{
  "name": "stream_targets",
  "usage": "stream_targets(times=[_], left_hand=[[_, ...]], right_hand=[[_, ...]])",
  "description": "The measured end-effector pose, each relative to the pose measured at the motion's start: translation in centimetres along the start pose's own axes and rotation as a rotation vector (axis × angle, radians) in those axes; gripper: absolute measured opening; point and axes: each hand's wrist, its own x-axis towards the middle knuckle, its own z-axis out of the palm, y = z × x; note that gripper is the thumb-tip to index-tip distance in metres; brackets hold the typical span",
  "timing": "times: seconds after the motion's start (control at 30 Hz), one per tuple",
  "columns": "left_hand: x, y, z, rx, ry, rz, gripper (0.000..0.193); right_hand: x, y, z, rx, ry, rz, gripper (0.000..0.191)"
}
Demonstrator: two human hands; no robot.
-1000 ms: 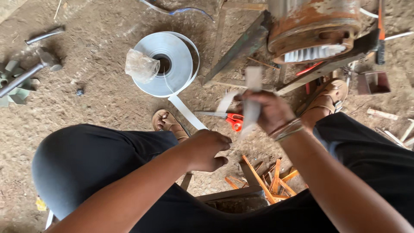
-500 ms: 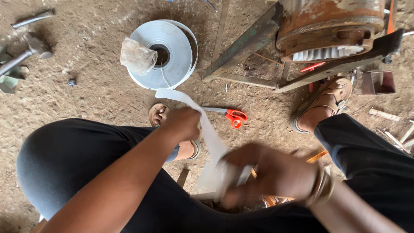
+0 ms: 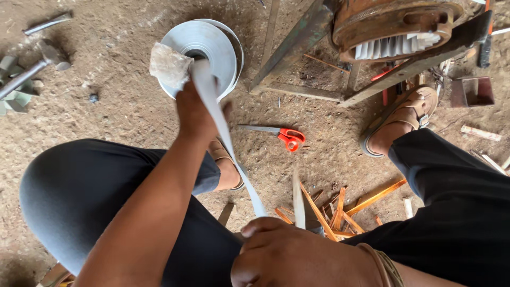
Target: The person sits on the ground and cuts strips from a roll of white tape using scissors, then presses each cut strip onto the slotted cylindrical drum of a machine, repeating the cut-and-attach cycle.
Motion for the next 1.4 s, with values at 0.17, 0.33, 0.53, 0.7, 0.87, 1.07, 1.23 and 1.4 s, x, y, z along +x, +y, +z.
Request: stream_targets(times=[0.17,0.33,0.53,0.7,0.87,1.07,1.23,1.4], left_hand=[[1.6,-2.5,-3.2,0.237,0.167,-0.353,0.064],[0.8,-2.9,-5.4,0.138,0.065,-0.353,0.101],[1.7,-2.7,-2.5,0.293,-0.61,-0.474,0.047],[1.9,-1.9,2.3,0.131,-0.61,-0.181,0.02],[4.9,0.1,8.0,0.247,-0.544,-0.044,0.014],[7.5,-0.2,12.3,0.308,-0.354,0.093,0.016],[10.2,-0.8,13.5,0.177,-0.748,0.128,0.012],[11.1,0.0,11.8,-0.014,-0.623,-0.117,0.017]], right_hand=[[-0.1,0.2,1.6,-0.054,-0.025,0.041,0.017],[0.3,0.4,3.8,-0.206,-0.043,0.037,0.014],[0.2,0.7,5.0,-0.303,0.014,0.069,0.013],[-2.6,1.5,3.3,-0.44,-0.047,0.134,0.017],[-7.2,6.6,3.7,-0.47,0.001,0.305,0.012],[-12.0,12.7,7.7,-0.731,0.29,0.353,0.011],[-13.6,13.9,5.2,-0.746,0.288,0.375,0.014],[-11.8,11.3,2.3,-0.655,0.244,0.377,0.015]])
